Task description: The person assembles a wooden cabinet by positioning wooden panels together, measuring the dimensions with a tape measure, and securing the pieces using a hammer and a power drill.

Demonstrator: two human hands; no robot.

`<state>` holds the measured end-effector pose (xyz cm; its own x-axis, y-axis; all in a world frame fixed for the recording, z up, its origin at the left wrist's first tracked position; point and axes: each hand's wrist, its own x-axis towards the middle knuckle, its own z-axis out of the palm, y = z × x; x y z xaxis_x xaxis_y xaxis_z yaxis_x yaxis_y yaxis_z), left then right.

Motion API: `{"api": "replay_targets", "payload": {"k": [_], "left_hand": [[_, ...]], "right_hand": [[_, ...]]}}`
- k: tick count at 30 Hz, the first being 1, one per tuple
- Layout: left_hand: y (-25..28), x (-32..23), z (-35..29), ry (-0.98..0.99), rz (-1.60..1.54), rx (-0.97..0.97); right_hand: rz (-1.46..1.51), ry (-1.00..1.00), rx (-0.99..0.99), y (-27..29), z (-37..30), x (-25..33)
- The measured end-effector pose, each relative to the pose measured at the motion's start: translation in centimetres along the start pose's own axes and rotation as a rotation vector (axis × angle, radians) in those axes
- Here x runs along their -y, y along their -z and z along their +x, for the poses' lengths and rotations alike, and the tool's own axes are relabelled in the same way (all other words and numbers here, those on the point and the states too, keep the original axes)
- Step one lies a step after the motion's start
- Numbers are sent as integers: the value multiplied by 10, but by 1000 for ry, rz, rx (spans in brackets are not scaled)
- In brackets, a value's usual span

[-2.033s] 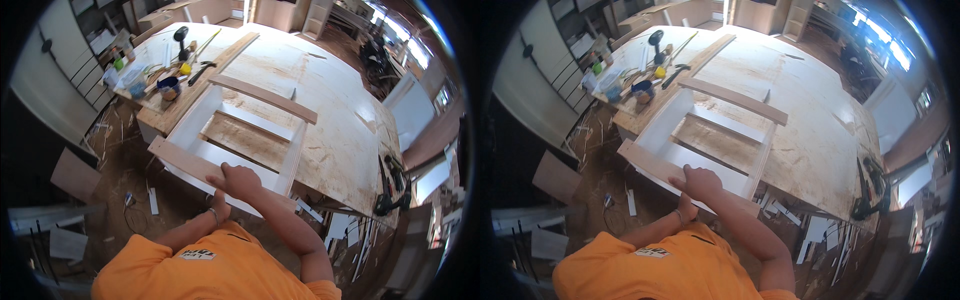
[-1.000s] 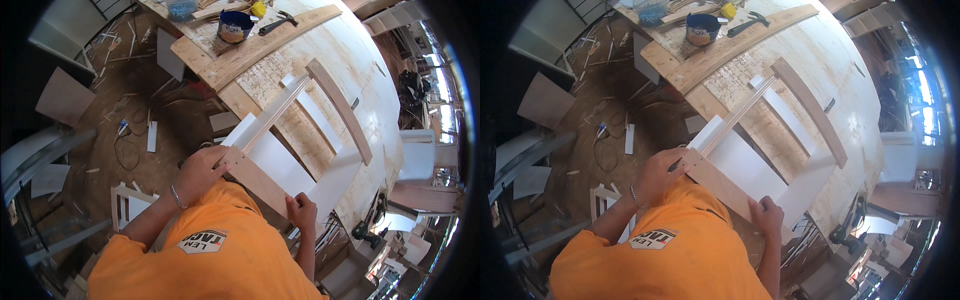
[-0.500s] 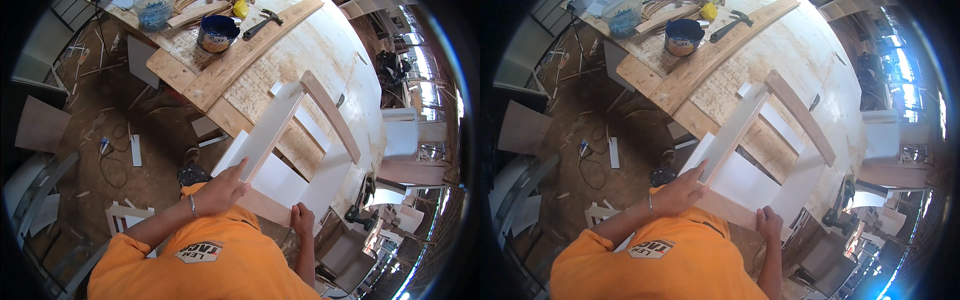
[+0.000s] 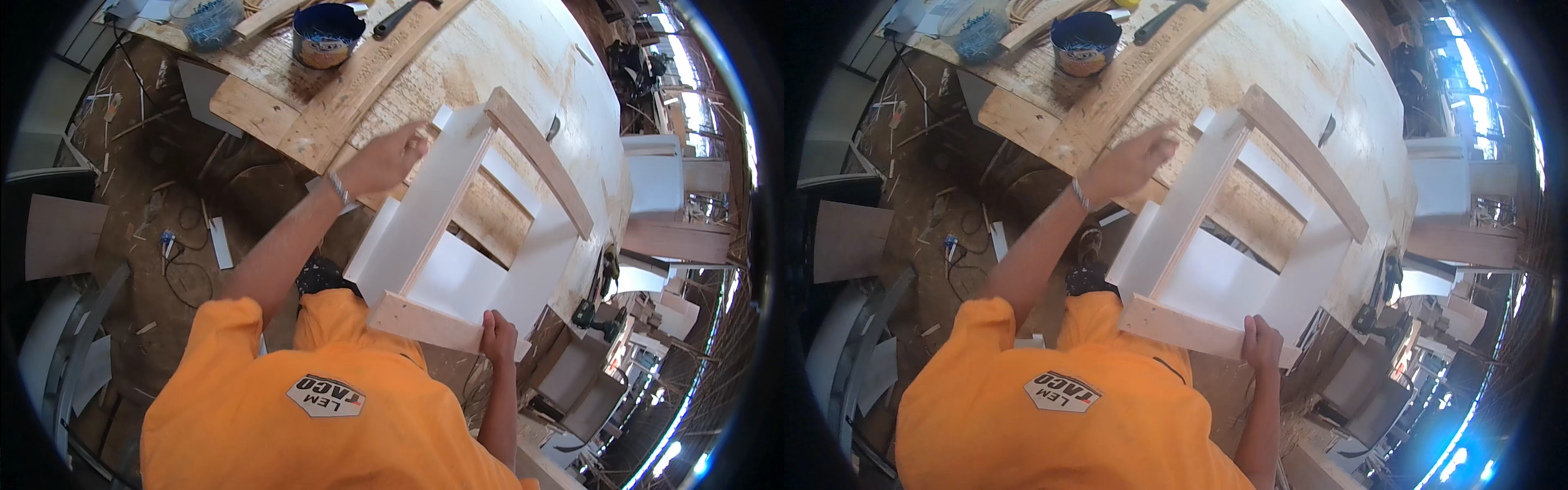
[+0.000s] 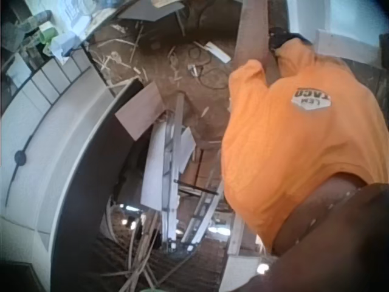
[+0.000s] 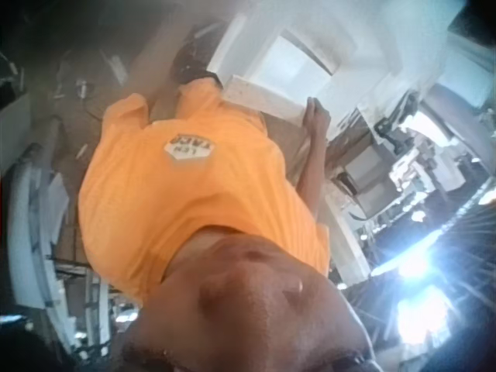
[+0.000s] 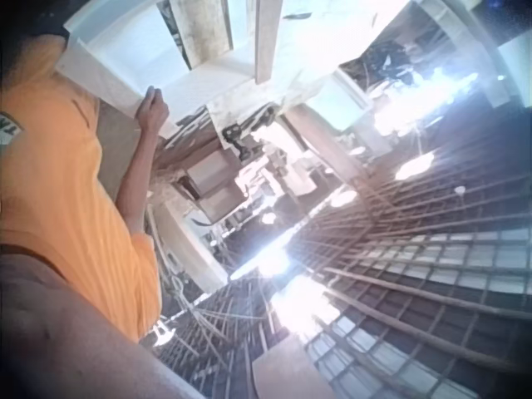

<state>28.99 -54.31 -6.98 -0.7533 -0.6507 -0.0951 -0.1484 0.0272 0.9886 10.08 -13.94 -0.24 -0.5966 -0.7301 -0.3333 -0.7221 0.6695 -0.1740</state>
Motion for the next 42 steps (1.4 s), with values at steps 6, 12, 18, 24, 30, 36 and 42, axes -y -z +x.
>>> {"api": "replay_targets", "payload": {"k": [6, 12, 18, 24, 30, 36, 42], "left_hand": [[-22, -41, 99, -184, 174, -134], [-67, -51, 113, -337, 401, -96], [-12, -24, 62, -14, -403, 47], [6, 106, -72, 578, -174, 224], [-35, -11, -114, 408, -765, 88], [-41, -47, -108, 69, -1480, 156], [-173, -2, -142, 178, -469, 16]], "right_hand": [[13, -31, 19, 6, 2, 3], [40, -65, -36, 16, -1, 10], [214, -104, -193, 19, -17, 23], [384, -124, -223, 35, -22, 26], [656, -108, -225, 71, -34, 10], [942, -135, -276, 113, -32, 48], [1399, -61, -272, 138, -2, 108]]}}
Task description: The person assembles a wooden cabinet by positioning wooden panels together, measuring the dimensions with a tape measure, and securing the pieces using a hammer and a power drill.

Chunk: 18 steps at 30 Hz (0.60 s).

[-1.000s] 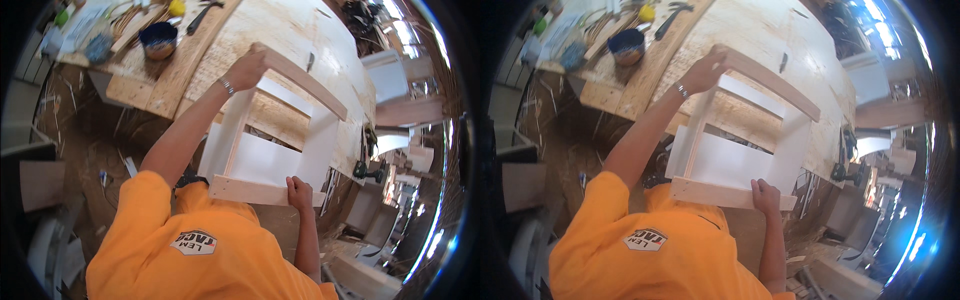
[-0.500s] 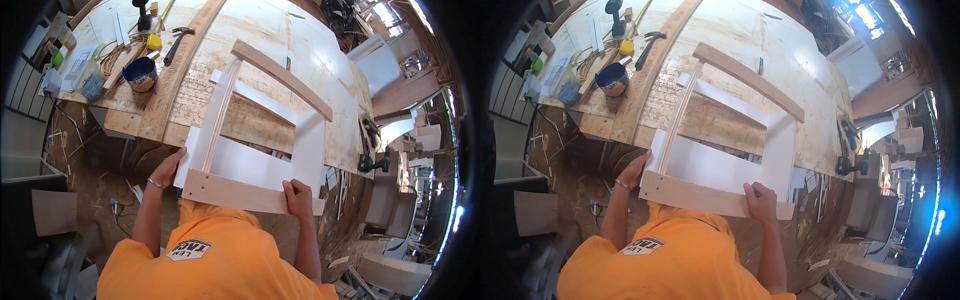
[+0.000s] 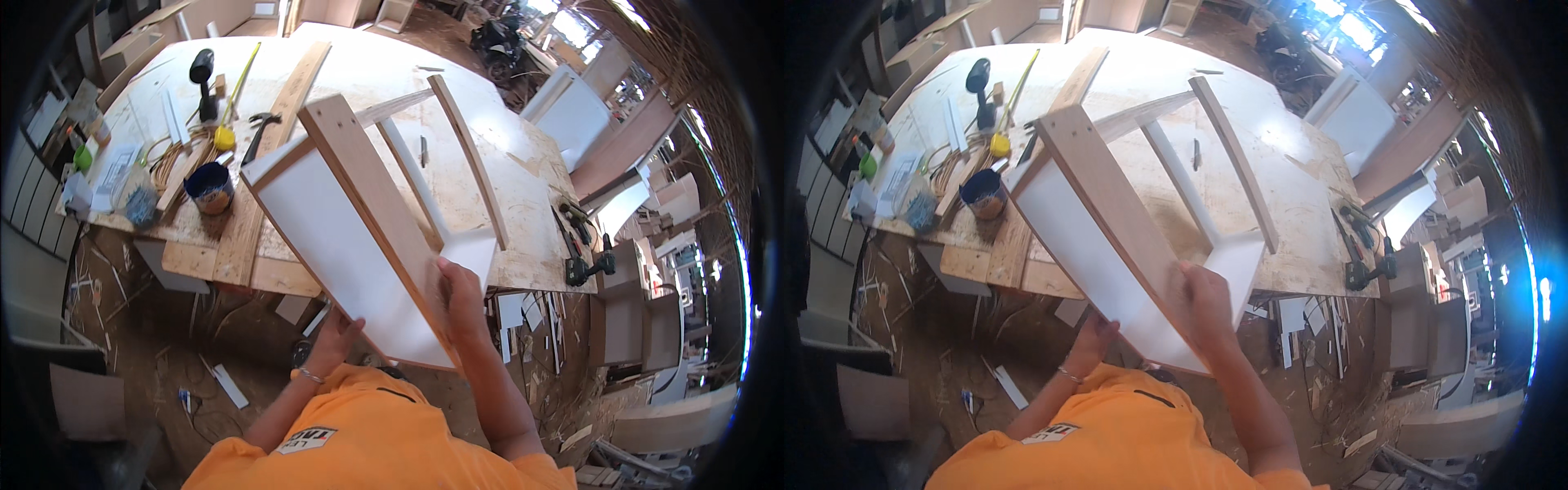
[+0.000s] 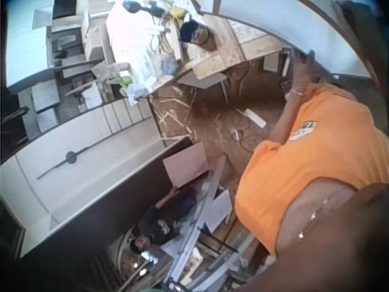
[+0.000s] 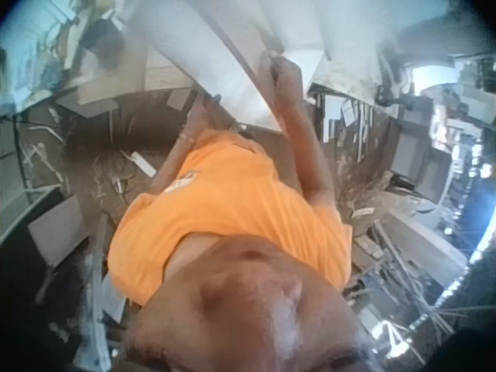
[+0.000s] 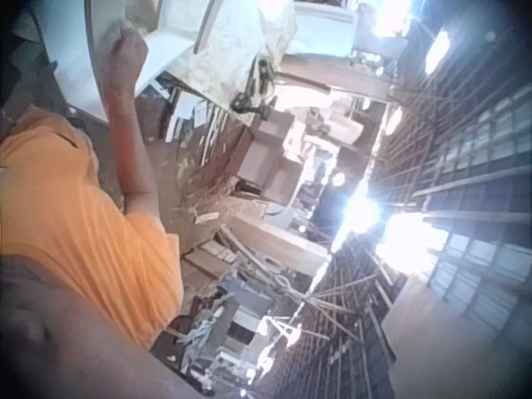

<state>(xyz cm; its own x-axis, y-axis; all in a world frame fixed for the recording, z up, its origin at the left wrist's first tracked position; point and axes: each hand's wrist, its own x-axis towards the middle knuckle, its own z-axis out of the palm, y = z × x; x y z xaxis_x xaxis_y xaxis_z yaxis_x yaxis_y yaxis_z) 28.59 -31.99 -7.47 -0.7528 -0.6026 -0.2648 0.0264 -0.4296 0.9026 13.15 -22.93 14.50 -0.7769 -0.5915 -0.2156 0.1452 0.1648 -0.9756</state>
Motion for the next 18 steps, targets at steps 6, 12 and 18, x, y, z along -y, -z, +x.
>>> {"api": "replay_targets", "payload": {"k": [6, 12, 18], "left_hand": [[13, -45, 71, -274, -52, -514], [78, -91, 84, -361, -144, -319], [81, -117, 119, -355, -1, -124]], "right_hand": [[-230, 232, 148, -55, -8, -1], [-621, 761, -307, 59, 66, -24], [276, 41, -199, 233, 117, -83]]}}
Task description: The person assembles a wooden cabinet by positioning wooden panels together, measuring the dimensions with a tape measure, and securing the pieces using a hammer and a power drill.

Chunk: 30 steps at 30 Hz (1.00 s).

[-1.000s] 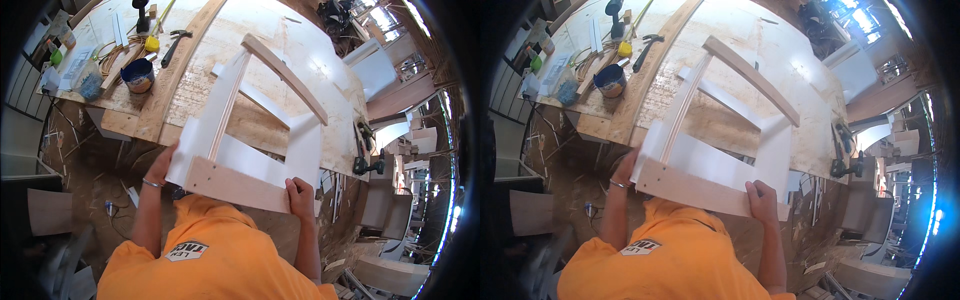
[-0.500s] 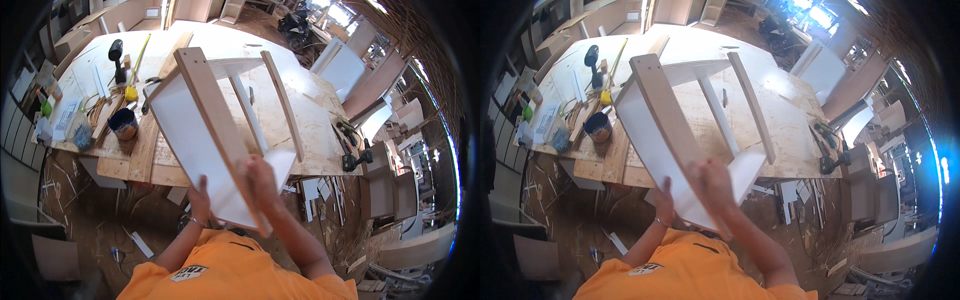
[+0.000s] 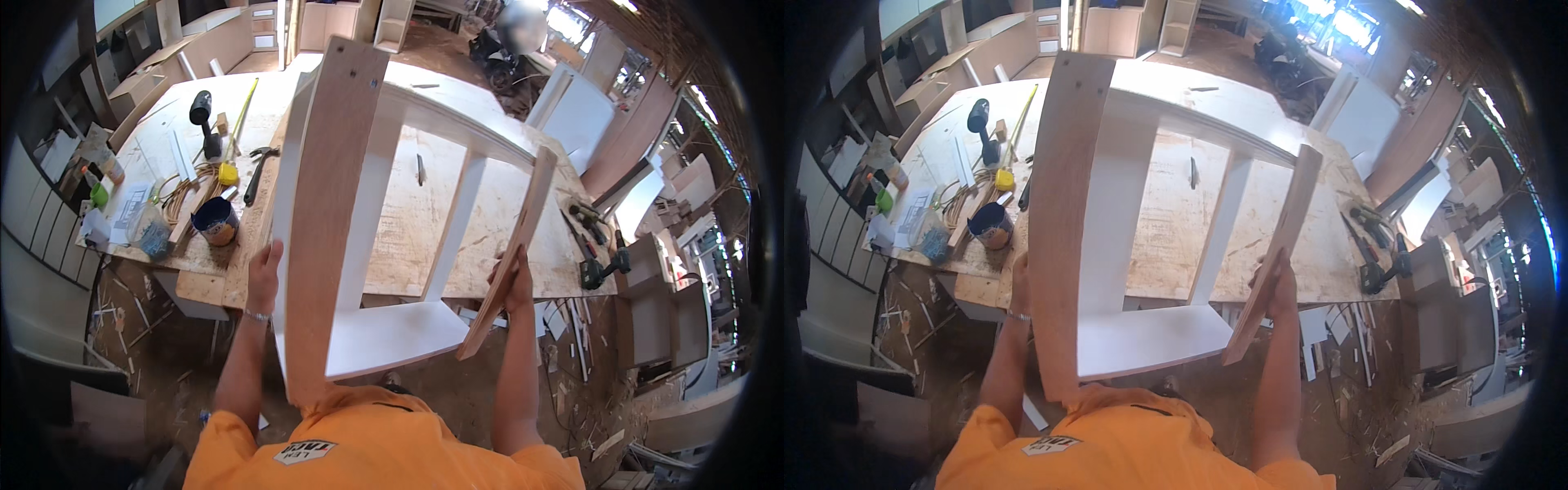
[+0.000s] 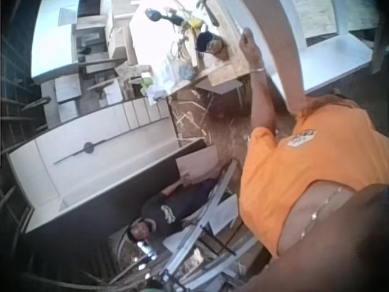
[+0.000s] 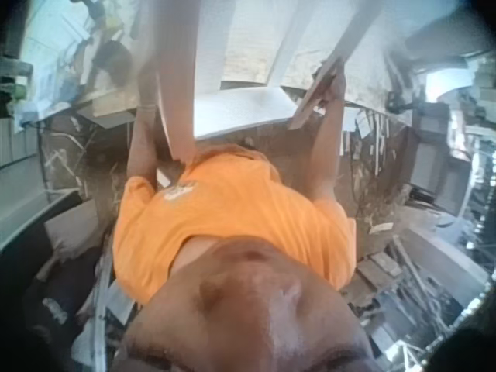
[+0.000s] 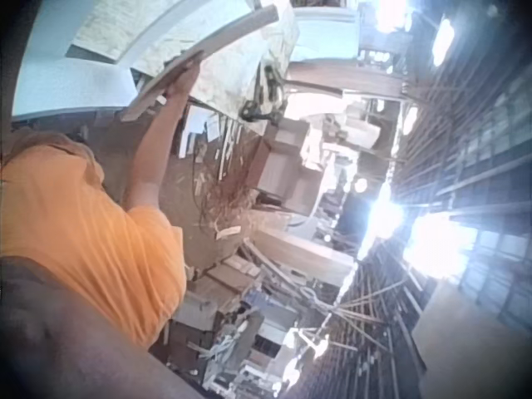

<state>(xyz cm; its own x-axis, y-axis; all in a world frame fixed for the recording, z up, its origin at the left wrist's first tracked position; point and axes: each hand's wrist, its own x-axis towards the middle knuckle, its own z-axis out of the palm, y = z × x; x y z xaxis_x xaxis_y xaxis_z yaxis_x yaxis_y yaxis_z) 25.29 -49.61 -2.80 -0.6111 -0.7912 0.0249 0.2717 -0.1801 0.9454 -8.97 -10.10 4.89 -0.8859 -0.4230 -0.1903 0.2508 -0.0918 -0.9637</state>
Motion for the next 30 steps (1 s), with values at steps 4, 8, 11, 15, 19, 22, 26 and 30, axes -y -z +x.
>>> {"api": "replay_targets", "payload": {"k": [4, 8, 11, 15, 19, 22, 26, 30], "left_hand": [[0, -33, 57, 166, 145, 236], [-50, -91, 103, 522, 120, 555], [-115, -128, 86, 706, -107, 909], [-157, -135, 125, 374, 430, 652], [-214, -98, 176, 50, 1335, 601], [-218, -67, 220, -130, 1391, 653], [-222, -25, 236, -306, 1520, 764], [-198, 5, 243, -405, 1655, 655]], "right_hand": [[96, 126, 86, 0, -41, -3], [-10, 179, -49, 1, -69, 15], [21, 216, -178, 8, -81, 7], [108, 171, -318, 11, -107, -6], [265, 117, -440, -39, -120, -39], [433, 7, -406, -85, -143, -85], [414, -324, 10, -100, -192, -136], [406, -407, 180, -157, -201, -145]]}}
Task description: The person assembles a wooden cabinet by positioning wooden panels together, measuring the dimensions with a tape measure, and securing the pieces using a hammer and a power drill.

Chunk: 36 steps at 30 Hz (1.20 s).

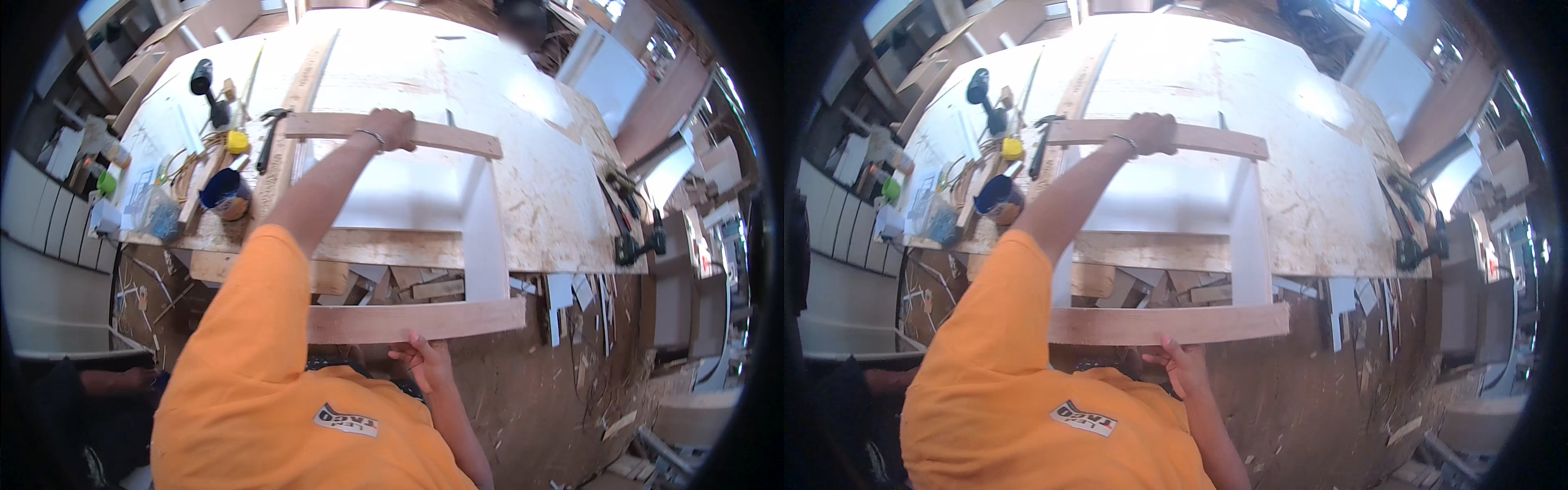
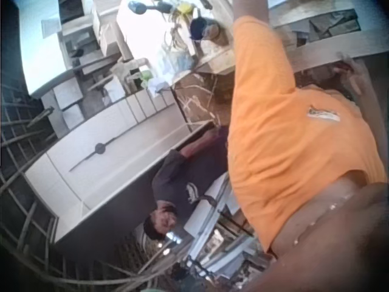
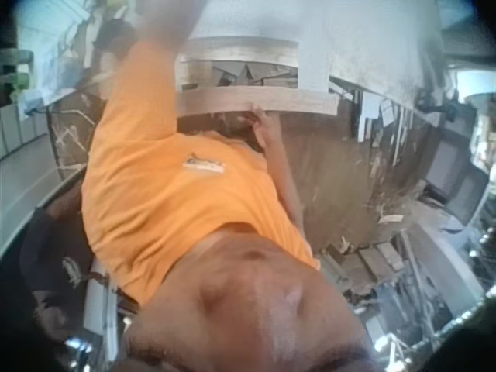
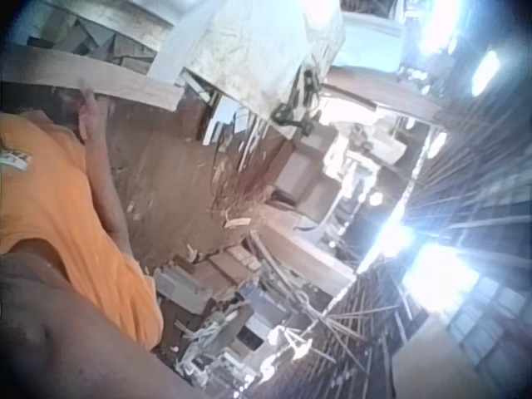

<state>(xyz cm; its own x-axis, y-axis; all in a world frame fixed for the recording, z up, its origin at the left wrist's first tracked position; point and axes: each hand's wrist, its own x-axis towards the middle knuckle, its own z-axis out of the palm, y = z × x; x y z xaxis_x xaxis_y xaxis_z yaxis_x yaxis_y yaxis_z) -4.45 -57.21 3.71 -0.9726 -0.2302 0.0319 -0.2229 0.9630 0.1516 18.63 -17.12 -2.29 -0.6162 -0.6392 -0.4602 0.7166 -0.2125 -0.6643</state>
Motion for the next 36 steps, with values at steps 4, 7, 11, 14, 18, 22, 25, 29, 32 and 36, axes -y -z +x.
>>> {"api": "replay_targets", "payload": {"k": [4, 7, 11, 14, 18, 22, 25, 29, 32, 36], "left_hand": [[-7, 6, -10, 34, -30, -19], [-59, 50, -18, 62, 47, -432], [-30, -38, -94, -95, -427, -32], [16, -75, -225, -149, -424, 330], [-13, -61, -295, 110, -302, 113], [-37, -62, -298, 206, -483, -113], [-47, -52, -288, 218, -525, -180], [-62, -52, -280, 258, -502, -235], [-59, -59, -275, 347, -481, -245], [-59, -66, -272, 430, -400, -279]], "right_hand": [[13, -123, -15, -6, 17, -6], [26, -242, 4, -9, 40, -10], [32, -241, -54, -26, 51, -21], [74, -252, -117, -29, 58, -34], [43, -251, 13, -39, 68, -25], [24, -245, 75, -42, 80, -11], [-42, -258, 62, -47, 92, -3], [-88, -267, 74, -52, 102, -3], [-70, -318, 87, -43, 98, 0], [-504, -459, 303, -27, 85, 29]]}}
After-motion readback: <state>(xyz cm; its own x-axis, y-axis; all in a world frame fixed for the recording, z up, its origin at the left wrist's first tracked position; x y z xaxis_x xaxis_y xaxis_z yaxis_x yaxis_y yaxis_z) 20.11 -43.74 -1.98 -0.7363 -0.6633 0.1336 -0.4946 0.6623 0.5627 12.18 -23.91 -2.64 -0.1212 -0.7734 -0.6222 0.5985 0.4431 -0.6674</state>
